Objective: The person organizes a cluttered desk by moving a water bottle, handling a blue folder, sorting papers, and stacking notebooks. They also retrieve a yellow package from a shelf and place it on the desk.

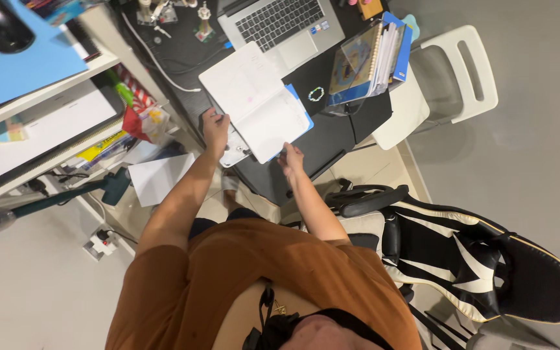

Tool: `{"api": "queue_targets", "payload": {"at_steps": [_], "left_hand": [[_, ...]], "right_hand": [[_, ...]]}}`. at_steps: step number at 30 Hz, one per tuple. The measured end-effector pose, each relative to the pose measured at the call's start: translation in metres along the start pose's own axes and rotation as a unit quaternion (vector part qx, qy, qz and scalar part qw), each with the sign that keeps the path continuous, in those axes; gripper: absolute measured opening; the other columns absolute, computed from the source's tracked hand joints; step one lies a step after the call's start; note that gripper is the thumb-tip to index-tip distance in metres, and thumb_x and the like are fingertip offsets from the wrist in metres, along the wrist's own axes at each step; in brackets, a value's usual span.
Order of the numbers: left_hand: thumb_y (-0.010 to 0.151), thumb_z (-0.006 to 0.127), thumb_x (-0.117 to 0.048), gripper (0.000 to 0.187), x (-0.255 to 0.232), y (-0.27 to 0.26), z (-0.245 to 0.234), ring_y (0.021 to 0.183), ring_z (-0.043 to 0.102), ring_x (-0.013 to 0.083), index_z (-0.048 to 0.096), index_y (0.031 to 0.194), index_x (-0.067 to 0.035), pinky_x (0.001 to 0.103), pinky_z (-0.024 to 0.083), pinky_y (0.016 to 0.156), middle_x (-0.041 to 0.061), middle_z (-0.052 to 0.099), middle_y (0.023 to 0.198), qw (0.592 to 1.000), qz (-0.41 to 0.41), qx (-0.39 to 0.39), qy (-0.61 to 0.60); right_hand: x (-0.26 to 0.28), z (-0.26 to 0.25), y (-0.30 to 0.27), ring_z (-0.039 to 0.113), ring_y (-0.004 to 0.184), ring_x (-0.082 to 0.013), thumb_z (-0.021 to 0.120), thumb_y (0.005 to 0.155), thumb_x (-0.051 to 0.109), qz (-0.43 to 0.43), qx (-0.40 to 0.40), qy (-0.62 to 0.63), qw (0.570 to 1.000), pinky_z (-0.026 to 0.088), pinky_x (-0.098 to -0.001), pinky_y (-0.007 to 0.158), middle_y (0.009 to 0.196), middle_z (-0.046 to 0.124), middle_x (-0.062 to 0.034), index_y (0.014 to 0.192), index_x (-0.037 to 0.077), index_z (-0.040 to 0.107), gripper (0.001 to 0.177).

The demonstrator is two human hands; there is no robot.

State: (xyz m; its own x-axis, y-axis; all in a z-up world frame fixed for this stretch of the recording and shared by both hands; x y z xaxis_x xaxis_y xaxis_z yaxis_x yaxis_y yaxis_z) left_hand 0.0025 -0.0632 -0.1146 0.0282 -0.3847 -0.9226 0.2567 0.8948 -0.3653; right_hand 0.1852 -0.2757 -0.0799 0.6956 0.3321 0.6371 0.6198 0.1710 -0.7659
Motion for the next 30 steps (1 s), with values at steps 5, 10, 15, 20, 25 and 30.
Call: {"api": "queue_targets", "payload": {"at_steps": [5,10,15,20,25,30], "left_hand": [[0.083,0.081,-0.011,0.074,0.000,0.005,0.025,0.096,0.067,0.0206,0.040,0.144,0.001,0.032,0.056,0.084,0.017,0.067,0.111,0.999,0.005,-0.048,0.013],[0.083,0.083,-0.011,0.073,0.004,0.007,0.027,0.089,0.066,0.0184,0.043,0.142,0.001,0.031,0.056,0.078,0.012,0.065,0.106,0.993,0.030,-0.064,0.098],[0.087,0.079,-0.011,0.065,0.001,0.004,0.025,0.088,0.065,0.0159,0.045,0.141,0.001,0.030,0.055,0.077,0.007,0.067,0.101,0.994,0.046,-0.054,0.082],[0.095,0.076,-0.011,0.034,-0.025,-0.024,0.030,0.084,0.059,0.0211,0.062,0.124,0.000,0.035,0.051,0.076,0.010,0.060,0.099,0.971,0.132,0.016,0.198],[0.091,0.072,-0.002,0.034,-0.058,-0.075,0.044,0.098,0.055,0.0308,0.076,0.122,-0.014,0.041,0.048,0.087,0.014,0.056,0.104,0.889,0.255,0.213,0.314],[0.078,0.076,0.004,0.056,-0.066,-0.095,0.047,0.122,0.053,0.0376,0.077,0.125,-0.026,0.044,0.046,0.105,0.019,0.054,0.135,0.857,0.298,0.256,0.333]], "right_hand": [[-0.006,0.006,0.012,0.063,0.073,-0.0163,0.067,0.097,0.029,0.074,0.099,0.048,0.991,0.053,-0.0326,0.066,0.099,0.070,-0.0088,0.112,0.010,0.065,0.025],[-0.010,0.001,0.021,0.065,0.080,-0.0128,0.067,0.098,0.029,0.076,0.135,0.020,0.988,0.057,-0.0303,0.076,0.100,0.070,-0.0050,0.107,0.011,0.065,0.020],[-0.013,-0.011,0.023,0.064,0.077,-0.0129,0.069,0.101,0.026,0.030,0.137,0.009,0.990,0.057,-0.0284,0.074,0.096,0.067,-0.0076,0.101,0.007,0.061,0.020],[-0.014,-0.017,0.025,0.064,0.078,-0.0132,0.057,0.106,0.032,0.029,0.151,0.008,0.988,0.057,-0.0303,0.075,0.096,0.065,-0.0073,0.111,0.005,0.060,0.028],[-0.013,-0.018,0.028,0.072,0.096,-0.0178,0.039,0.102,0.048,0.068,0.155,0.051,0.984,0.061,-0.0374,0.084,0.117,0.068,-0.0094,0.132,0.006,0.050,0.052],[-0.006,-0.023,0.021,0.067,0.098,-0.0283,0.020,0.093,0.076,0.102,0.151,0.121,0.976,0.059,-0.0418,0.081,0.120,0.065,-0.0188,0.135,0.000,0.053,0.093]]}}
Point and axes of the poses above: each hand's wrist, its own y-axis towards the middle knuckle, its own z-axis out of the palm, x = y × z, the point moved 4 cm from there along y, towards the middle knuckle
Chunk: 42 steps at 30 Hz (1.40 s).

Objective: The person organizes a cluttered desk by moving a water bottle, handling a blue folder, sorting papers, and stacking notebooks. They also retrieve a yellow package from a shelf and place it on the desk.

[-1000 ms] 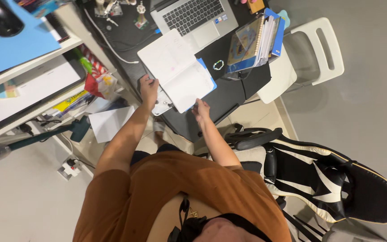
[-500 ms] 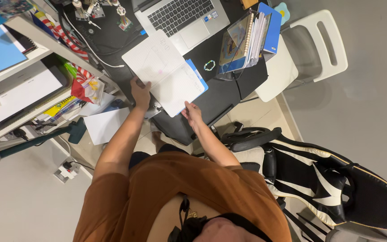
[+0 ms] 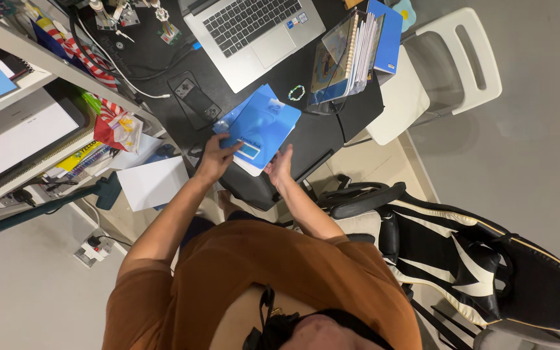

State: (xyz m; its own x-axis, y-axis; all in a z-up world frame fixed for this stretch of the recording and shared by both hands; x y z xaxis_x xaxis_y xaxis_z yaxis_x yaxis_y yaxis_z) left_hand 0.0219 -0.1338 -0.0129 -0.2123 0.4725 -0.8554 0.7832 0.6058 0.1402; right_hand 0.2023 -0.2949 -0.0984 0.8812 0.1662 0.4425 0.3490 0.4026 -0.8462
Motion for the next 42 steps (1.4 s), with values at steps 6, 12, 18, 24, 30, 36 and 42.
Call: {"api": "queue_targets", "payload": {"at_steps": [6,12,18,24,30,36,42], "left_hand": [[0.087,0.077,0.002,0.046,0.021,-0.014,0.019,0.144,0.047,0.0363,0.076,0.125,-0.023,0.035,0.048,0.109,0.023,0.036,0.163,0.991,-0.056,0.079,-0.088],[0.088,0.075,-0.008,0.042,-0.008,-0.036,0.011,0.140,0.053,0.0270,0.071,0.128,-0.021,0.034,0.053,0.103,0.015,0.041,0.162,0.982,-0.055,0.066,-0.171],[0.095,0.068,-0.021,0.073,-0.057,-0.069,-0.020,0.136,0.051,0.0242,0.030,0.156,-0.014,0.035,0.047,0.107,0.015,0.051,0.150,0.827,-0.246,0.080,-0.499],[0.100,0.069,-0.021,0.059,-0.081,-0.111,-0.030,0.125,0.056,0.0194,0.044,0.148,0.001,0.036,0.048,0.106,0.013,0.058,0.137,0.856,-0.217,0.084,-0.462],[0.095,0.066,-0.017,0.061,-0.060,-0.141,-0.031,0.122,0.056,0.0161,0.038,0.148,-0.004,0.033,0.048,0.103,0.009,0.057,0.134,0.845,-0.275,0.040,-0.456],[0.097,0.066,-0.016,0.057,-0.056,-0.151,-0.040,0.122,0.057,0.0176,0.040,0.146,-0.003,0.034,0.050,0.103,0.010,0.057,0.134,0.841,-0.252,-0.008,-0.478],[0.098,0.066,-0.016,0.055,-0.063,-0.144,-0.048,0.122,0.059,0.0183,0.043,0.145,-0.002,0.033,0.050,0.103,0.011,0.060,0.134,0.852,-0.259,-0.048,-0.452]], "right_hand": [[0.007,-0.002,-0.020,0.065,0.115,-0.0261,0.042,0.099,0.063,-0.108,-0.006,0.051,0.993,0.055,-0.0419,0.096,0.131,0.062,-0.0140,0.141,0.004,0.049,0.073],[0.015,-0.003,-0.060,0.061,0.114,-0.0248,0.066,0.096,0.004,-0.282,-0.007,-0.095,0.955,0.055,-0.0397,0.094,0.126,0.058,-0.0140,0.138,0.007,0.041,0.049],[-0.001,-0.003,-0.135,0.064,0.113,-0.0191,0.065,0.097,0.004,-0.265,0.123,-0.142,0.946,0.056,-0.0354,0.097,0.125,0.062,-0.0125,0.140,0.007,0.041,0.050],[-0.037,0.000,-0.186,0.064,0.112,-0.0166,0.067,0.099,0.008,-0.238,0.160,-0.235,0.929,0.055,-0.0323,0.095,0.122,0.065,-0.0110,0.142,0.004,0.042,0.049],[-0.053,-0.008,-0.181,0.069,0.094,-0.0108,0.059,0.103,0.016,-0.185,0.167,-0.284,0.926,0.056,-0.0263,0.082,0.102,0.073,-0.0066,0.141,0.005,0.045,0.042],[-0.042,-0.003,-0.153,0.065,0.090,-0.0072,0.057,0.106,0.014,-0.294,0.213,-0.343,0.866,0.053,-0.0242,0.082,0.099,0.072,-0.0033,0.140,0.004,0.051,0.035],[-0.012,0.017,-0.162,0.064,0.101,-0.0073,0.056,0.108,0.014,-0.346,0.192,-0.392,0.831,0.052,-0.0250,0.092,0.108,0.070,-0.0034,0.135,0.003,0.056,0.029]]}}
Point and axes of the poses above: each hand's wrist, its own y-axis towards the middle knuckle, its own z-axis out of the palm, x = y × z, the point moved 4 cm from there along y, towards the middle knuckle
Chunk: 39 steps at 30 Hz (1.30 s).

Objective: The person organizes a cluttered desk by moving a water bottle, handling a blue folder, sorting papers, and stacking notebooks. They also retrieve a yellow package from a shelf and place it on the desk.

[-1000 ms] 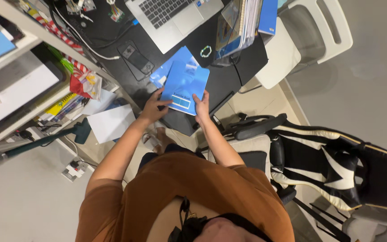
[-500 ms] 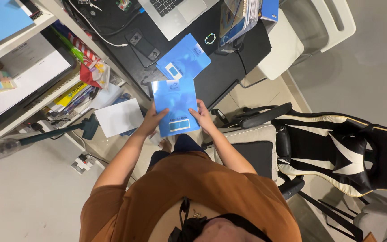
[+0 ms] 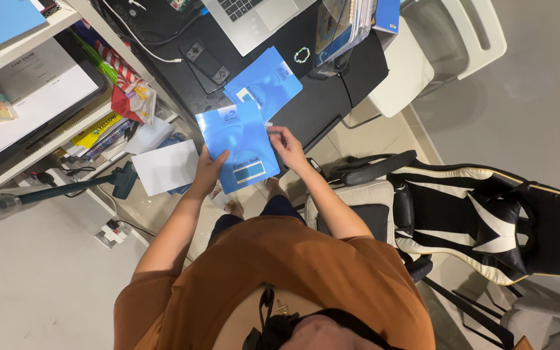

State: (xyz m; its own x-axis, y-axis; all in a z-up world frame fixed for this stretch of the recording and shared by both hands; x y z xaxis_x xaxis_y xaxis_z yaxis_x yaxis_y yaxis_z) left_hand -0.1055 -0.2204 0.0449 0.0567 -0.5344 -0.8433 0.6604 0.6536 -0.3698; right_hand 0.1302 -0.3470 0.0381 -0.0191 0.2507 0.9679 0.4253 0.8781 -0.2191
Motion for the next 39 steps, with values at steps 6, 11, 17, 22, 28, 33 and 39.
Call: {"api": "queue_targets", "payload": {"at_steps": [6,11,17,22,28,33,39], "left_hand": [[0.098,0.067,-0.016,0.057,-0.011,0.005,0.017,0.121,0.059,0.0188,0.040,0.147,-0.002,0.034,0.051,0.102,0.012,0.058,0.134,0.999,0.021,-0.031,-0.028],[0.098,0.066,-0.017,0.058,-0.004,0.015,0.031,0.121,0.059,0.0169,0.039,0.148,-0.004,0.032,0.051,0.101,0.009,0.059,0.134,0.996,0.023,-0.073,-0.042],[0.100,0.067,-0.013,0.051,0.027,0.068,0.053,0.115,0.061,0.0179,0.047,0.145,0.000,0.032,0.051,0.098,0.011,0.062,0.128,0.982,0.113,-0.153,-0.013],[0.097,0.068,-0.012,0.050,0.057,0.109,0.071,0.112,0.061,0.0170,0.047,0.141,0.000,0.031,0.050,0.098,0.010,0.064,0.127,0.970,0.090,-0.226,0.000],[0.097,0.068,-0.014,0.051,0.050,0.127,0.082,0.112,0.060,0.0164,0.046,0.141,-0.001,0.031,0.050,0.097,0.009,0.062,0.126,0.965,0.055,-0.257,-0.017],[0.097,0.066,-0.016,0.050,0.030,0.133,0.088,0.113,0.060,0.0161,0.047,0.141,-0.002,0.031,0.050,0.096,0.008,0.062,0.125,0.958,0.028,-0.286,0.010],[0.100,0.065,-0.015,0.046,0.023,0.142,0.099,0.113,0.059,0.0147,0.048,0.141,-0.002,0.031,0.050,0.096,0.007,0.062,0.125,0.960,0.030,-0.276,0.020]], "right_hand": [[0.040,-0.029,0.030,0.068,0.105,-0.0123,0.063,0.102,0.016,-0.013,-0.043,-0.113,0.993,0.056,-0.0262,0.089,0.118,0.071,-0.0033,0.126,0.007,0.063,0.026],[0.041,-0.062,0.113,0.069,0.112,-0.0241,0.066,0.101,0.026,-0.102,-0.045,-0.228,0.967,0.057,-0.0348,0.091,0.124,0.067,-0.0111,0.127,0.011,0.065,0.031],[0.016,-0.082,0.311,0.060,0.122,-0.0403,0.067,0.097,0.032,-0.165,-0.094,-0.361,0.913,0.049,-0.0442,0.104,0.130,0.062,-0.0214,0.131,0.007,0.062,0.042],[0.005,-0.090,0.444,0.052,0.130,-0.0442,0.064,0.095,0.034,-0.124,-0.128,-0.419,0.890,0.042,-0.0460,0.112,0.139,0.054,-0.0276,0.138,-0.002,0.053,0.057],[-0.004,-0.107,0.520,0.041,0.139,-0.0441,0.052,0.100,0.045,-0.006,-0.113,-0.530,0.840,0.030,-0.0477,0.120,0.151,0.046,-0.0231,0.144,0.000,0.049,0.064],[-0.014,-0.131,0.560,0.032,0.144,-0.0462,0.043,0.102,0.053,0.060,-0.118,-0.587,0.798,0.023,-0.0473,0.122,0.159,0.036,-0.0162,0.153,0.008,0.039,0.068],[-0.031,-0.151,0.589,0.035,0.139,-0.0447,0.041,0.102,0.057,0.103,-0.137,-0.577,0.799,0.030,-0.0464,0.117,0.160,0.031,-0.0114,0.158,0.017,0.034,0.069]]}}
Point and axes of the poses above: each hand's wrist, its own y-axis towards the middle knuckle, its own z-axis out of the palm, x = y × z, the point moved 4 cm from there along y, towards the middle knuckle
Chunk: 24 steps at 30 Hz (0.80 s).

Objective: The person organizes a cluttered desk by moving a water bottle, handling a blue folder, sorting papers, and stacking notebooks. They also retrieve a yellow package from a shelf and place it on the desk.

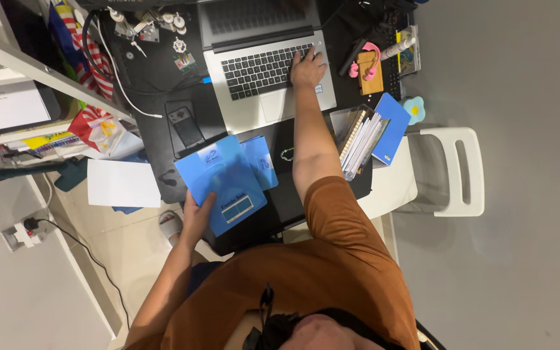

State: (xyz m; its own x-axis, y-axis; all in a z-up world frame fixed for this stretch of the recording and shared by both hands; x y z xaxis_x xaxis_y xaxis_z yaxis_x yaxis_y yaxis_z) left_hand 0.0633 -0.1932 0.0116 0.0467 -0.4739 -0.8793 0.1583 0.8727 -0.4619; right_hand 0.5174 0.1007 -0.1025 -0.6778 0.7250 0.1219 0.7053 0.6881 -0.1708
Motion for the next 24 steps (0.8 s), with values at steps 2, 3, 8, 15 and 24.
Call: {"api": "queue_targets", "payload": {"at_steps": [2,3,8,15,24], "left_hand": [[0.100,0.064,-0.014,0.046,0.000,0.001,0.006,0.112,0.059,0.0143,0.049,0.141,-0.002,0.030,0.050,0.096,0.007,0.062,0.125,1.000,0.015,0.010,-0.007],[0.099,0.064,-0.014,0.046,0.002,0.003,0.008,0.111,0.059,0.0139,0.048,0.141,-0.002,0.030,0.050,0.095,0.007,0.062,0.124,1.000,0.011,0.011,-0.017],[0.100,0.064,-0.012,0.045,0.004,0.007,0.014,0.110,0.059,0.0129,0.049,0.141,-0.002,0.029,0.051,0.093,0.006,0.062,0.123,0.999,0.026,0.017,-0.038],[0.099,0.064,-0.012,0.045,0.004,0.013,0.022,0.108,0.060,0.0132,0.048,0.141,-0.003,0.029,0.052,0.092,0.006,0.064,0.121,0.999,0.019,0.009,-0.029],[0.099,0.065,-0.014,0.046,0.004,0.024,0.036,0.107,0.062,0.0144,0.049,0.141,-0.003,0.029,0.052,0.091,0.008,0.065,0.121,1.000,0.005,0.008,-0.004]], "right_hand": [[-0.003,0.000,0.006,0.043,0.132,-0.0407,0.041,0.102,0.059,0.014,-0.005,-0.014,1.000,0.038,-0.0455,0.113,0.156,0.037,-0.0100,0.158,0.019,0.034,0.069],[-0.004,-0.002,0.009,0.044,0.129,-0.0390,0.041,0.102,0.059,0.016,-0.012,-0.017,1.000,0.040,-0.0445,0.110,0.152,0.040,-0.0096,0.158,0.018,0.035,0.070],[-0.006,-0.011,0.015,0.047,0.120,-0.0345,0.042,0.100,0.061,0.028,-0.030,-0.021,0.999,0.047,-0.0434,0.099,0.142,0.043,-0.0087,0.156,0.019,0.038,0.070],[-0.008,-0.016,0.015,0.049,0.122,-0.0319,0.040,0.103,0.058,-0.017,-0.050,-0.074,0.996,0.045,-0.0439,0.101,0.142,0.047,-0.0033,0.153,0.017,0.043,0.064],[-0.008,-0.011,0.021,0.049,0.120,-0.0315,0.039,0.103,0.059,-0.060,-0.015,-0.119,0.991,0.046,-0.0435,0.098,0.145,0.044,-0.0048,0.156,0.008,0.033,0.073]]}}
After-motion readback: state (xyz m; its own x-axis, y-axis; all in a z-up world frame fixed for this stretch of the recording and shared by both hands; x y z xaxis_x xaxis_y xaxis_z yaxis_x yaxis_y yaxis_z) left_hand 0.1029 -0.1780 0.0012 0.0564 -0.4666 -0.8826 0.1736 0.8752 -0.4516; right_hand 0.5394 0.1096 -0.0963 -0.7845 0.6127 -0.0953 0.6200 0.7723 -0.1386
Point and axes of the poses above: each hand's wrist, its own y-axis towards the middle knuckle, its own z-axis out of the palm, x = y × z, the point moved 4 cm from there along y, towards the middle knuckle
